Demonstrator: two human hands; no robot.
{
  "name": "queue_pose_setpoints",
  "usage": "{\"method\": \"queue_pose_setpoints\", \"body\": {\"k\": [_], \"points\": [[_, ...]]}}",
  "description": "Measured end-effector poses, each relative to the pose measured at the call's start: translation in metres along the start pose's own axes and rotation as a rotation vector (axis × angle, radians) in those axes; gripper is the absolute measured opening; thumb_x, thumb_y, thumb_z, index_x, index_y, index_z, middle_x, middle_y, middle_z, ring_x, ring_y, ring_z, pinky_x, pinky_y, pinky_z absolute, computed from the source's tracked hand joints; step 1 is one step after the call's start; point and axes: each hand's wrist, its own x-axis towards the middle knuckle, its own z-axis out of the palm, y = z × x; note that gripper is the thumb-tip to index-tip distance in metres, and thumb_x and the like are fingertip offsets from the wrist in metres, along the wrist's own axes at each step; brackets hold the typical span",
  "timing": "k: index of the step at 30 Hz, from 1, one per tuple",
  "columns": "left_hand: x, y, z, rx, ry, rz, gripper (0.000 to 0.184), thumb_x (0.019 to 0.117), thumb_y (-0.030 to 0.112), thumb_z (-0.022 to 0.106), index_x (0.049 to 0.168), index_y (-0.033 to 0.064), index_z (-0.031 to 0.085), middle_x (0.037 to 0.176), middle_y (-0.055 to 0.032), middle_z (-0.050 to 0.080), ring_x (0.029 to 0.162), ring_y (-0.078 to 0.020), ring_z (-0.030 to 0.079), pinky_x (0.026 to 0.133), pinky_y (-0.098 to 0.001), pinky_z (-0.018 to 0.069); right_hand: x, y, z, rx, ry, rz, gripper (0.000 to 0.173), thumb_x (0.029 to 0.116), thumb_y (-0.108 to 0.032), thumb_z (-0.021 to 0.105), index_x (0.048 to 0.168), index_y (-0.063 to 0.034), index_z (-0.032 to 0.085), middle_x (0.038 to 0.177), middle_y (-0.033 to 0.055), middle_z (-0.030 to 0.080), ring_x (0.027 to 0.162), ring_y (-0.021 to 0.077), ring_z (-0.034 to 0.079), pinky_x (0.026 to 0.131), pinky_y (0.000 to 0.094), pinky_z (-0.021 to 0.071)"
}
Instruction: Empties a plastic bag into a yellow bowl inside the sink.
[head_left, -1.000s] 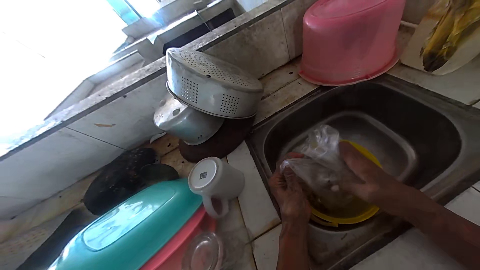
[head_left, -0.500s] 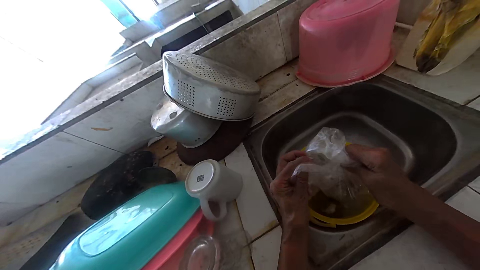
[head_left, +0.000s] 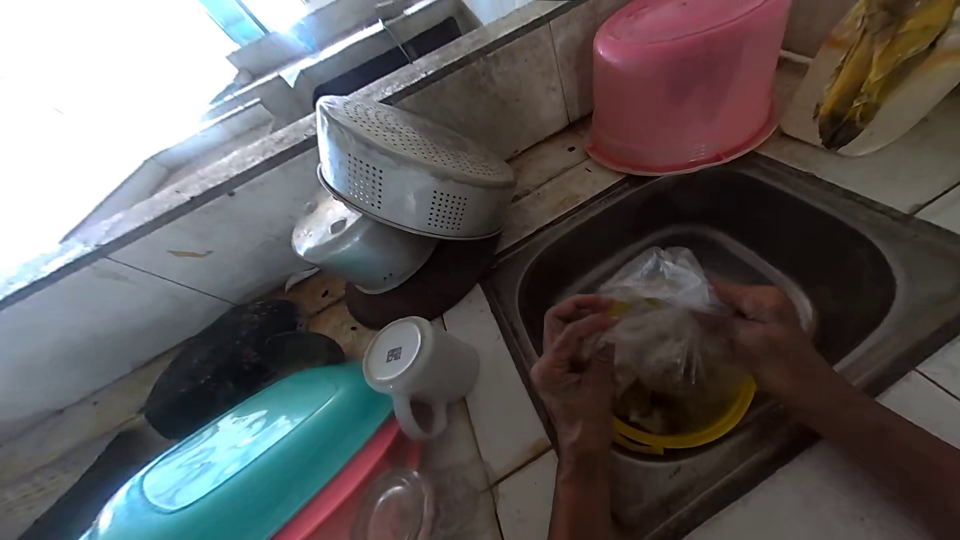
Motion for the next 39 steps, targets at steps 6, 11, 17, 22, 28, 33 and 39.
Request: {"method": "queue_pose_setpoints", "body": {"k": [6,11,17,22,28,33,39], "points": [[-0.003,0.003,0.006,0.208,-0.184,0.005,0.066,0.0947,0.055,0.063,0.146,0.0143,0.050,0.151,-0.0017,0.045,0.137,-0.0103,0.047,0.107,-0.0283,0.0480,0.002,-0.033,0.000,0.597,0.132,0.175,0.034,0.0977,0.006,0.048,0.094,-0.0141,0.075,0.084,-0.0086,0.074,0.075,-0.0019,0.069,0.070,0.0165,0.0595],[-0.008,0.005,0.010,0.405,-0.526,-0.138,0.087,0.0806,0.031,0.082,0.155,0.0162,0.038,0.166,-0.0110,0.023,0.144,-0.0243,0.039,0.104,-0.0445,0.0493,0.007,-0.024,0.006,0.714,0.387,0.561,0.026,0.1056,-0.004,0.046,0.096,-0.0117,0.069,0.079,-0.0031,0.072,0.068,0.0035,0.069,0.060,0.0219,0.0600],[-0.014,0.000,0.011,0.568,-0.693,-0.104,0.085,0.0820,0.029,0.083,0.156,0.0318,0.040,0.172,-0.0072,-0.001,0.153,-0.0408,0.016,0.109,-0.0520,0.0444,0.011,-0.021,0.009,0.829,0.554,0.729,0.016,0.1079,-0.018,0.048,0.106,-0.0136,0.063,0.083,-0.0007,0.070,0.071,0.0080,0.070,0.062,0.0273,0.0612],[-0.013,0.002,0.011,0.553,-0.672,-0.050,0.077,0.0788,0.024,0.085,0.147,0.0229,0.048,0.171,-0.0108,0.006,0.153,-0.0413,0.016,0.112,-0.0491,0.0429,0.012,-0.020,0.012,0.938,0.647,0.750,0.015,0.1091,-0.021,0.044,0.110,-0.0145,0.057,0.083,-0.0006,0.066,0.069,0.0067,0.068,0.060,0.0248,0.0594],[-0.014,0.002,0.014,0.688,-0.685,0.058,0.030,0.0828,0.015,0.081,0.111,0.0179,0.074,0.169,-0.0115,0.017,0.154,-0.0430,0.016,0.114,-0.0475,0.0416,0.011,-0.023,0.015,0.946,0.673,0.770,0.018,0.1095,-0.024,0.043,0.111,-0.0155,0.058,0.084,-0.0002,0.067,0.070,0.0082,0.068,0.060,0.0262,0.0592],[-0.014,-0.003,0.007,0.532,-0.553,0.042,0.011,0.0957,0.008,0.063,0.095,0.0132,0.073,0.167,-0.0092,0.023,0.154,-0.0314,0.020,0.117,-0.0411,0.0410,0.007,-0.021,0.017,1.002,0.587,0.669,0.019,0.1096,-0.017,0.040,0.110,-0.0139,0.059,0.089,0.0004,0.069,0.078,0.0088,0.070,0.068,0.0273,0.0615],[-0.002,0.005,-0.001,0.353,-0.212,0.050,0.020,0.0988,0.017,0.053,0.079,0.0122,0.056,0.150,-0.0065,0.040,0.144,-0.0184,0.036,0.109,-0.0315,0.0463,0.004,-0.019,0.013,0.589,0.239,0.560,0.022,0.1044,-0.002,0.047,0.117,-0.0111,0.063,0.094,-0.0019,0.071,0.078,0.0056,0.071,0.068,0.0241,0.0617]]}}
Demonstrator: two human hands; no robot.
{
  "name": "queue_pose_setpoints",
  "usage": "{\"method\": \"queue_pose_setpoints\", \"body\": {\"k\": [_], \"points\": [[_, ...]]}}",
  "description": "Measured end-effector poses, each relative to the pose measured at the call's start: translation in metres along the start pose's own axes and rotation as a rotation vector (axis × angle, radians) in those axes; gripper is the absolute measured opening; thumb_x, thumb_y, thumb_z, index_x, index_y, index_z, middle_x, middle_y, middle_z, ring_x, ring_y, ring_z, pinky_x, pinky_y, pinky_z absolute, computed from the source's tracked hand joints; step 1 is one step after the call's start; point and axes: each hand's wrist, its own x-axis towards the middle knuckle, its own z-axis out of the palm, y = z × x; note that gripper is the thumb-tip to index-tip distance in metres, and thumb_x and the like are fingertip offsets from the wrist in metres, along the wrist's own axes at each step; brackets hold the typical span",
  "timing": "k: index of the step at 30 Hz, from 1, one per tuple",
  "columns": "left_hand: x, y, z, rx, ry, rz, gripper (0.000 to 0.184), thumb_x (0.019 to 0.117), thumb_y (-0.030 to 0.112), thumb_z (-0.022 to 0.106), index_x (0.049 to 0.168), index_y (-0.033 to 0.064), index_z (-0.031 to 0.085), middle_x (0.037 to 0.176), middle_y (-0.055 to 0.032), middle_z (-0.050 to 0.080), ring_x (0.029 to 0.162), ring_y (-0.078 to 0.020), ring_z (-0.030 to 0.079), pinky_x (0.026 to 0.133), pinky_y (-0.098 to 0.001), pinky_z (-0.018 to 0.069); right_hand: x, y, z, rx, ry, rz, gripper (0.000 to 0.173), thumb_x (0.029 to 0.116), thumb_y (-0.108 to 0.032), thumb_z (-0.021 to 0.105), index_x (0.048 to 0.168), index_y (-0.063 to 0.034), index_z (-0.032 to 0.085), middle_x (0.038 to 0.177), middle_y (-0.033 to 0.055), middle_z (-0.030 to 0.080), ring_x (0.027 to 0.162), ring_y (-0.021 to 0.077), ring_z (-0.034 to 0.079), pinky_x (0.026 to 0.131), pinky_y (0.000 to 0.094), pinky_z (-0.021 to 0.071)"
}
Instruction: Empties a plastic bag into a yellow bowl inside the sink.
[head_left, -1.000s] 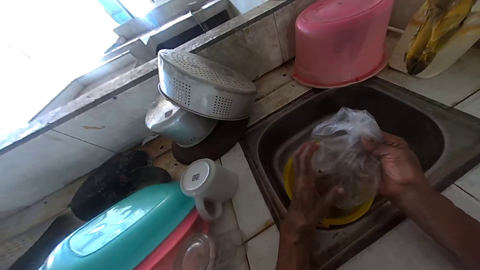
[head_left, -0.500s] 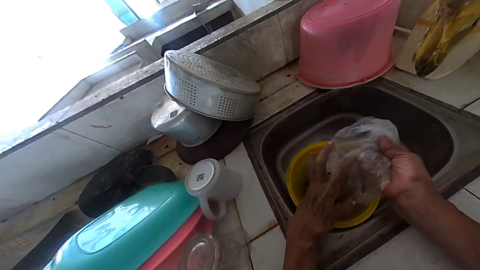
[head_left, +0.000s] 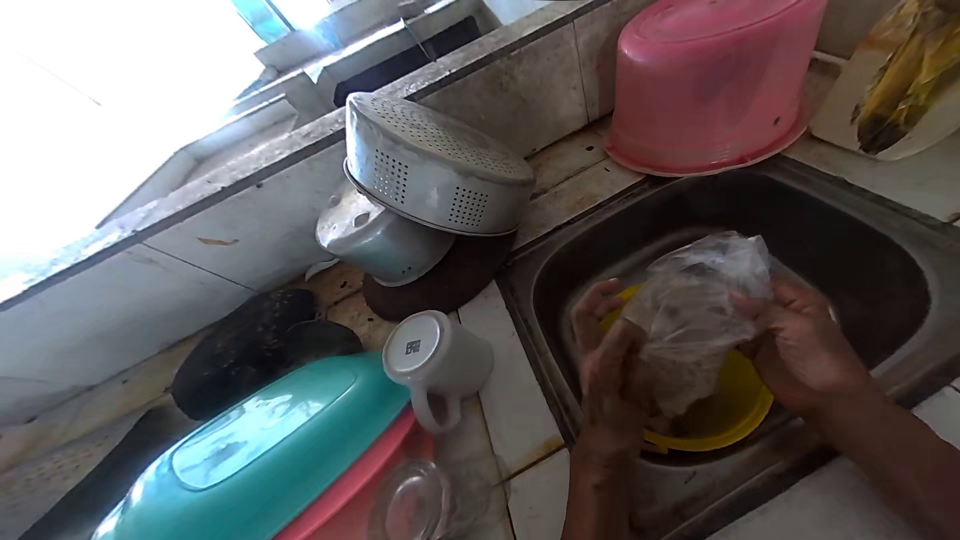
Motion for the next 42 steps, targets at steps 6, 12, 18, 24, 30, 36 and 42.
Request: {"method": "queue_pose_setpoints", "body": {"k": [6,12,18,24,30,36,42], "points": [[0.000,0.002,-0.007,-0.065,-0.060,-0.051,0.017,0.0944,0.010,0.056,0.078,0.0095,0.052,0.141,-0.0028,0.050,0.115,-0.0055,0.054,0.082,-0.0158,0.0507,-0.007,0.008,-0.009,-0.533,-0.293,-0.299,0.023,0.0949,-0.007,0.055,0.115,-0.0086,0.065,0.092,-0.0033,0.069,0.082,-0.0003,0.066,0.071,0.0181,0.0560],[0.002,0.002,-0.010,-0.171,-0.067,-0.060,0.018,0.0955,0.015,0.058,0.079,0.0104,0.055,0.139,-0.0022,0.054,0.122,-0.0090,0.054,0.087,-0.0204,0.0528,-0.003,0.009,-0.016,-0.518,-0.255,-0.492,0.017,0.0907,0.002,0.059,0.101,-0.0075,0.070,0.084,-0.0062,0.068,0.074,-0.0032,0.064,0.066,0.0152,0.0553],[0.002,0.003,-0.002,-0.062,-0.096,-0.061,0.014,0.0872,-0.002,0.057,0.076,0.0064,0.053,0.142,-0.0072,0.052,0.122,-0.0112,0.054,0.087,-0.0213,0.0528,0.000,-0.001,-0.017,-0.357,-0.224,-0.723,0.025,0.0912,0.005,0.057,0.105,-0.0095,0.072,0.097,-0.0136,0.069,0.095,-0.0081,0.064,0.086,0.0133,0.0553],[0.001,0.000,-0.005,-0.074,-0.070,-0.065,0.009,0.0921,0.006,0.056,0.084,0.0090,0.055,0.146,-0.0044,0.046,0.122,-0.0079,0.052,0.085,-0.0184,0.0515,0.000,-0.005,-0.019,-0.217,-0.283,-0.735,0.025,0.0956,-0.006,0.062,0.105,-0.0240,0.076,0.101,-0.0189,0.072,0.097,-0.0072,0.065,0.088,0.0153,0.0563],[0.001,0.002,-0.002,-0.138,-0.041,-0.113,0.005,0.0931,0.014,0.061,0.095,0.0102,0.058,0.153,-0.0033,0.039,0.134,-0.0106,0.046,0.095,-0.0236,0.0516,-0.014,-0.007,-0.018,-0.180,-0.299,-0.649,0.026,0.0957,-0.005,0.061,0.103,-0.0242,0.077,0.097,-0.0166,0.072,0.093,-0.0062,0.066,0.084,0.0147,0.0573],[-0.001,0.004,0.006,0.009,-0.361,-0.337,0.080,0.0850,0.006,0.075,0.157,0.0130,0.039,0.145,-0.0165,0.052,0.126,-0.0276,0.057,0.100,-0.0489,0.0514,-0.019,0.010,-0.011,-0.258,-0.418,-0.551,0.025,0.0945,-0.010,0.064,0.113,-0.0212,0.075,0.104,-0.0130,0.072,0.095,-0.0042,0.066,0.083,0.0164,0.0576],[-0.008,-0.001,0.002,-0.222,-0.002,-0.396,0.029,0.1008,0.036,0.058,0.108,0.0115,0.072,0.102,0.0034,0.065,0.095,-0.0051,0.060,0.081,-0.0269,0.0520,-0.024,-0.002,-0.012,-0.361,-0.581,-0.494,0.036,0.1014,-0.032,0.060,0.134,-0.0154,0.065,0.122,-0.0096,0.069,0.111,-0.0011,0.064,0.094,0.0196,0.0561]]}}
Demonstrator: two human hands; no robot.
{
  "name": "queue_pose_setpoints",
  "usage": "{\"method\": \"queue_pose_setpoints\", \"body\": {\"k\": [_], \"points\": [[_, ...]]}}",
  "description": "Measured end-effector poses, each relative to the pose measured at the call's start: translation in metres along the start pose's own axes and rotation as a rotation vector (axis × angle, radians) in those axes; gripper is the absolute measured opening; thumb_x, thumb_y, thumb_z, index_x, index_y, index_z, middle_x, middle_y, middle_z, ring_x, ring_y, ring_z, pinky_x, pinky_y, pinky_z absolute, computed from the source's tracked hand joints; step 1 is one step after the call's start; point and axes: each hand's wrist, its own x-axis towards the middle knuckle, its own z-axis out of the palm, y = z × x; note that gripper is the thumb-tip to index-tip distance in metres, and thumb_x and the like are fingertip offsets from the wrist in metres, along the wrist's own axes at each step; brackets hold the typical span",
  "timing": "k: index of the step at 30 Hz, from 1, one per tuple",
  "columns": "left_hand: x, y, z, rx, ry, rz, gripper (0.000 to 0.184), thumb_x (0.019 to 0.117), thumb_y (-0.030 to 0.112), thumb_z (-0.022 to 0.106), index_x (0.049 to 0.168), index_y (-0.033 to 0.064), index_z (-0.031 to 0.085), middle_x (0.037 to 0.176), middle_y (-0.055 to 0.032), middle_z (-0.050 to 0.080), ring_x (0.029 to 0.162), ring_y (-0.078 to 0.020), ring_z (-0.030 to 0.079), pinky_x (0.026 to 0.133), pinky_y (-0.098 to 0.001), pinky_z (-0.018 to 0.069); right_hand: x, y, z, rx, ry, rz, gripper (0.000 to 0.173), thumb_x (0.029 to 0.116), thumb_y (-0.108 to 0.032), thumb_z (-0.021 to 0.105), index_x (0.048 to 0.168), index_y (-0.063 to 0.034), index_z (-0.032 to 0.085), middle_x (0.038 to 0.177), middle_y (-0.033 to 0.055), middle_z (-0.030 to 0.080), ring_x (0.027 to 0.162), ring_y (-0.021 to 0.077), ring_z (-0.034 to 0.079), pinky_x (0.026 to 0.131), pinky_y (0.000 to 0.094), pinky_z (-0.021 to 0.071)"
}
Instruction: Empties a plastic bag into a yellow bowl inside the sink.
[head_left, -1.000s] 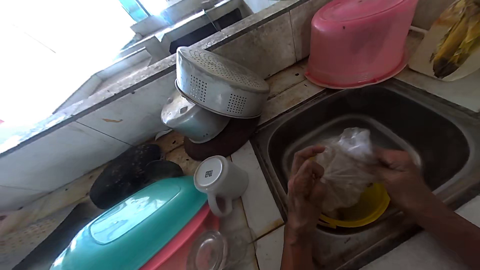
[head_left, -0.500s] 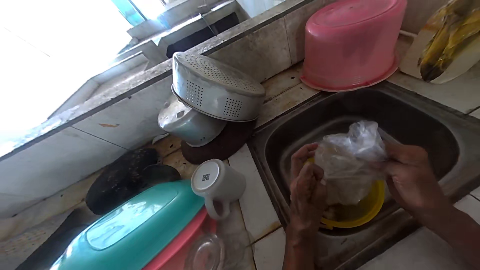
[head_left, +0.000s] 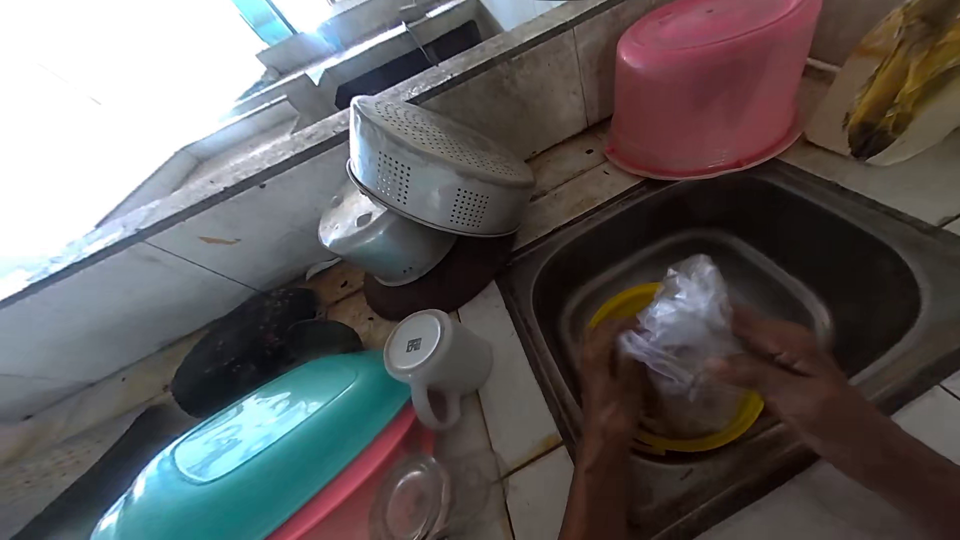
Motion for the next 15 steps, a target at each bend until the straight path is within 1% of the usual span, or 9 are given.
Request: {"method": "queue_pose_setpoints", "body": {"k": [1,2,4,5,6,8,10,12,15], "points": [[0.000,-0.001,-0.001,-0.168,0.077,-0.002,0.036,0.0947,0.054,0.063,0.107,0.0216,0.072,0.102,0.0125,0.068,0.094,0.0024,0.063,0.080,-0.0215,0.0549,0.003,0.000,-0.006,0.033,0.025,-0.026,0.035,0.1030,-0.036,0.058,0.133,-0.0193,0.066,0.122,-0.0114,0.069,0.110,-0.0009,0.064,0.093,0.0207,0.0564],[-0.001,0.000,-0.002,-0.365,0.137,-0.013,0.034,0.0877,0.056,0.071,0.107,0.0277,0.073,0.102,0.0159,0.071,0.093,0.0041,0.066,0.080,-0.0206,0.0568,0.005,0.001,-0.011,0.071,0.074,-0.035,0.032,0.1033,-0.038,0.057,0.130,-0.0227,0.068,0.120,-0.0127,0.069,0.109,-0.0004,0.064,0.093,0.0216,0.0566],[-0.003,0.005,-0.003,-0.717,0.239,-0.056,0.028,0.0840,0.034,0.081,0.108,0.0258,0.070,0.099,0.0104,0.073,0.092,-0.0022,0.069,0.079,-0.0248,0.0593,0.011,0.004,-0.019,0.138,0.208,-0.010,0.027,0.1032,-0.038,0.054,0.121,-0.0268,0.072,0.110,-0.0152,0.072,0.100,-0.0009,0.067,0.089,0.0214,0.0571],[-0.004,0.006,-0.004,-0.861,0.278,-0.087,0.023,0.0858,0.022,0.077,0.107,0.0235,0.069,0.095,0.0067,0.074,0.089,-0.0054,0.071,0.077,-0.0265,0.0604,0.013,0.006,-0.020,0.143,0.252,0.002,0.027,0.1045,-0.035,0.050,0.120,-0.0253,0.071,0.105,-0.0146,0.071,0.096,-0.0010,0.067,0.086,0.0208,0.0575],[-0.005,0.005,-0.005,-0.995,0.290,-0.099,0.020,0.0872,0.017,0.074,0.106,0.0215,0.071,0.093,0.0031,0.075,0.087,-0.0081,0.072,0.075,-0.0278,0.0611,0.014,0.007,-0.021,0.128,0.291,0.020,0.028,0.1037,-0.026,0.047,0.119,-0.0218,0.070,0.101,-0.0128,0.072,0.091,-0.0005,0.068,0.082,0.0203,0.0585],[-0.010,0.001,-0.008,-1.173,0.267,-0.121,0.011,0.0930,0.020,0.067,0.102,0.0188,0.073,0.091,0.0003,0.075,0.085,-0.0099,0.073,0.075,-0.0279,0.0610,0.012,0.010,-0.019,0.040,0.286,0.053,0.028,0.1003,-0.014,0.049,0.122,-0.0160,0.068,0.099,-0.0096,0.070,0.085,-0.0006,0.067,0.077,0.0182,0.0587],[-0.016,0.000,-0.009,-1.237,0.294,-0.147,0.016,0.0979,0.022,0.057,0.098,0.0157,0.071,0.086,0.0002,0.073,0.083,-0.0093,0.071,0.076,-0.0271,0.0597,0.008,0.012,-0.015,-0.021,0.214,0.097,0.030,0.0992,-0.011,0.052,0.125,-0.0128,0.066,0.098,-0.0073,0.070,0.081,-0.0002,0.066,0.072,0.0167,0.0574],[-0.021,-0.005,-0.013,-1.249,0.305,-0.141,0.019,0.0978,0.024,0.057,0.094,0.0136,0.073,0.084,0.0001,0.073,0.083,-0.0086,0.071,0.077,-0.0263,0.0593,0.007,0.015,-0.011,-0.007,0.155,0.146,0.034,0.0955,-0.007,0.055,0.128,-0.0104,0.065,0.098,-0.0038,0.071,0.076,0.0028,0.066,0.065,0.0179,0.0573],[-0.022,0.001,-0.012,-1.071,0.502,-0.219,0.031,0.1054,0.018,0.037,0.089,0.0114,0.062,0.074,0.0026,0.067,0.073,-0.0052,0.067,0.069,-0.0238,0.0573,0.007,0.013,-0.008,0.020,0.114,0.196,0.042,0.0934,-0.001,0.054,0.133,-0.0109,0.064,0.102,-0.0019,0.072,0.075,0.0051,0.067,0.064,0.0193,0.0583]]}}
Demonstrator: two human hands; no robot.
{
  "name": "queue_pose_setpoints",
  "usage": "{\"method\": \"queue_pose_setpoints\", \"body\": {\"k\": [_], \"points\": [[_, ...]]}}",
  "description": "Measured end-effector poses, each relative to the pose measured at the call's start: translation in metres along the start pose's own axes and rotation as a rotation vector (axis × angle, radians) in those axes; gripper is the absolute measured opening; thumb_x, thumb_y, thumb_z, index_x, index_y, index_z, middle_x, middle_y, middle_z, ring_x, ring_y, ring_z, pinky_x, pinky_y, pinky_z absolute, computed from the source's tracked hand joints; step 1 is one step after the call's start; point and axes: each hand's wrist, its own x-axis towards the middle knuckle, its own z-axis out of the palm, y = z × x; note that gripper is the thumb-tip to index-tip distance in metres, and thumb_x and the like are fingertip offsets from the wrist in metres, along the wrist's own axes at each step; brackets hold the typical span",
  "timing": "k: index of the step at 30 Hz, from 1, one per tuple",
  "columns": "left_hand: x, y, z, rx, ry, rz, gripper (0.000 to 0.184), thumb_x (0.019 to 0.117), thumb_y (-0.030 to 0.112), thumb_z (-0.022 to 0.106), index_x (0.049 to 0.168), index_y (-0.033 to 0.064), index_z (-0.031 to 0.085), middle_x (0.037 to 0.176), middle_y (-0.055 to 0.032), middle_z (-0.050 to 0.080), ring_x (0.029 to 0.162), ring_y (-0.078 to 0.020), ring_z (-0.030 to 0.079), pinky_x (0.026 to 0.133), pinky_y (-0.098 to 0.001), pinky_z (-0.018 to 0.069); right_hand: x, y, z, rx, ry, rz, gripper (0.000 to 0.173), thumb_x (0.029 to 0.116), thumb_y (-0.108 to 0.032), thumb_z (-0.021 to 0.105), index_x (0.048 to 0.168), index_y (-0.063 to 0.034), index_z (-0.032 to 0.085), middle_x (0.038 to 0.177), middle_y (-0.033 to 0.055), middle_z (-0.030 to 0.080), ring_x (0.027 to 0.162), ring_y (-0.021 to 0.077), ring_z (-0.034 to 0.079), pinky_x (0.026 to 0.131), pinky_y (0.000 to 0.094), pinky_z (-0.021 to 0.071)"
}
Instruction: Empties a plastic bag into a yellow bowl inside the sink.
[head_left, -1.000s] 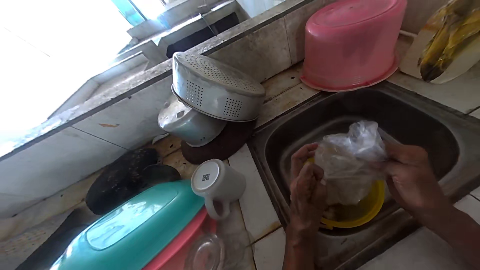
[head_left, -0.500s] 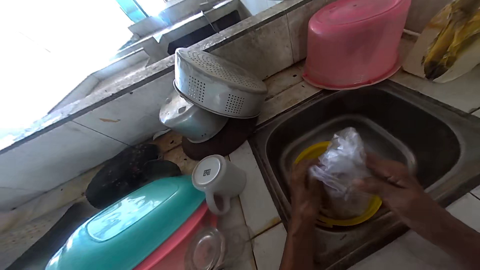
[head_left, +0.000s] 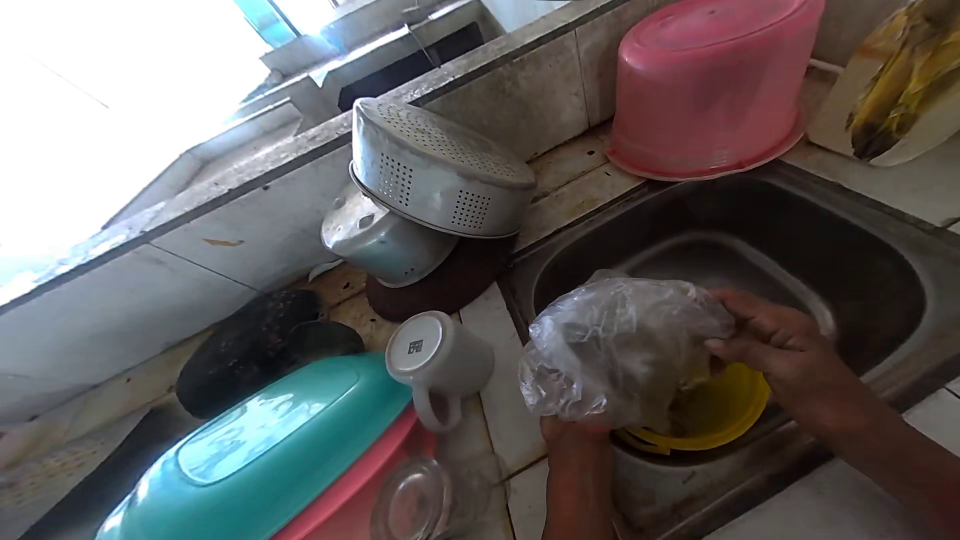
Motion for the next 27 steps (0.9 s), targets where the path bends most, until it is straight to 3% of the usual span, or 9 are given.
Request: {"method": "queue_pose_setpoints", "body": {"k": [5,8,11,16,18,19,21,24,27], "points": [[0.000,0.002,0.001,0.202,0.133,0.062,0.043,0.1084,0.016,0.016,0.093,0.0089,0.055,0.071,0.0033,0.064,0.068,-0.0050,0.065,0.065,-0.0240,0.0571,0.004,0.006,-0.004,-0.043,-0.023,0.130,0.058,0.0896,-0.008,0.055,0.147,-0.0138,0.048,0.095,0.0010,0.067,0.077,0.0098,0.067,0.065,0.0253,0.0582],[0.002,-0.001,-0.002,0.107,0.046,0.019,0.050,0.1086,0.019,0.015,0.090,0.0106,0.060,0.072,0.0035,0.068,0.070,-0.0049,0.068,0.066,-0.0241,0.0585,-0.004,0.005,0.005,-0.120,-0.082,0.225,0.045,0.0910,-0.011,0.060,0.136,-0.0120,0.058,0.094,-0.0014,0.069,0.081,0.0066,0.067,0.072,0.0259,0.0575],[0.003,-0.006,-0.002,-0.050,-0.064,-0.044,0.039,0.1058,0.015,0.030,0.090,0.0097,0.065,0.076,0.0015,0.068,0.074,-0.0061,0.067,0.070,-0.0242,0.0571,-0.010,0.002,0.015,-0.105,-0.066,0.338,0.012,0.0962,-0.008,0.059,0.101,-0.0065,0.070,0.089,0.0015,0.068,0.084,0.0088,0.066,0.078,0.0289,0.0561],[0.005,-0.003,-0.007,-0.211,-0.357,-0.151,0.016,0.0911,0.022,0.069,0.101,0.0120,0.076,0.094,-0.0020,0.077,0.091,-0.0112,0.073,0.085,-0.0284,0.0589,-0.006,-0.010,0.023,0.415,0.206,0.538,0.033,0.1049,0.002,0.040,0.084,-0.0043,0.065,0.074,0.0046,0.070,0.062,0.0119,0.068,0.058,0.0273,0.0601],[0.010,0.002,-0.001,0.150,-0.391,-0.026,0.059,0.0798,0.040,0.083,0.132,0.0231,0.062,0.120,0.0048,0.071,0.110,-0.0064,0.067,0.093,-0.0270,0.0564,-0.004,-0.017,0.021,0.584,0.284,0.588,0.039,0.1093,-0.005,0.033,0.086,-0.0042,0.064,0.070,0.0068,0.070,0.055,0.0141,0.069,0.050,0.0290,0.0601],[0.013,0.005,0.004,0.364,-0.396,0.020,0.078,0.0786,0.052,0.082,0.144,0.0244,0.051,0.129,0.0070,0.066,0.117,-0.0046,0.063,0.096,-0.0263,0.0546,-0.003,-0.019,0.020,0.660,0.323,0.588,0.040,0.1102,-0.007,0.032,0.087,-0.0037,0.064,0.070,0.0082,0.071,0.054,0.0152,0.069,0.048,0.0300,0.0596],[0.011,0.006,0.012,0.604,-0.339,0.023,0.073,0.0856,0.055,0.074,0.147,0.0224,0.051,0.128,0.0077,0.066,0.114,-0.0029,0.063,0.093,-0.0252,0.0552,-0.003,-0.023,0.020,0.766,0.367,0.552,0.042,0.1111,-0.011,0.029,0.089,-0.0041,0.063,0.074,0.0098,0.072,0.057,0.0166,0.071,0.049,0.0317,0.0607],[0.007,0.004,0.021,0.679,-0.287,-0.095,0.040,0.1055,0.031,0.048,0.144,0.0210,0.052,0.121,0.0057,0.068,0.108,-0.0036,0.065,0.089,-0.0253,0.0565,-0.003,-0.026,0.020,0.825,0.436,0.531,0.041,0.1124,-0.018,0.030,0.092,-0.0058,0.063,0.075,0.0086,0.071,0.058,0.0154,0.071,0.049,0.0305,0.0606],[0.003,0.003,0.028,0.624,-0.234,-0.150,0.030,0.1065,0.022,0.043,0.134,0.0203,0.057,0.107,0.0067,0.071,0.097,-0.0024,0.068,0.083,-0.0242,0.0585,-0.004,-0.024,0.017,0.791,0.385,0.493,0.042,0.1130,-0.021,0.026,0.096,-0.0072,0.062,0.076,0.0078,0.071,0.055,0.0146,0.069,0.047,0.0299,0.0598]]}}
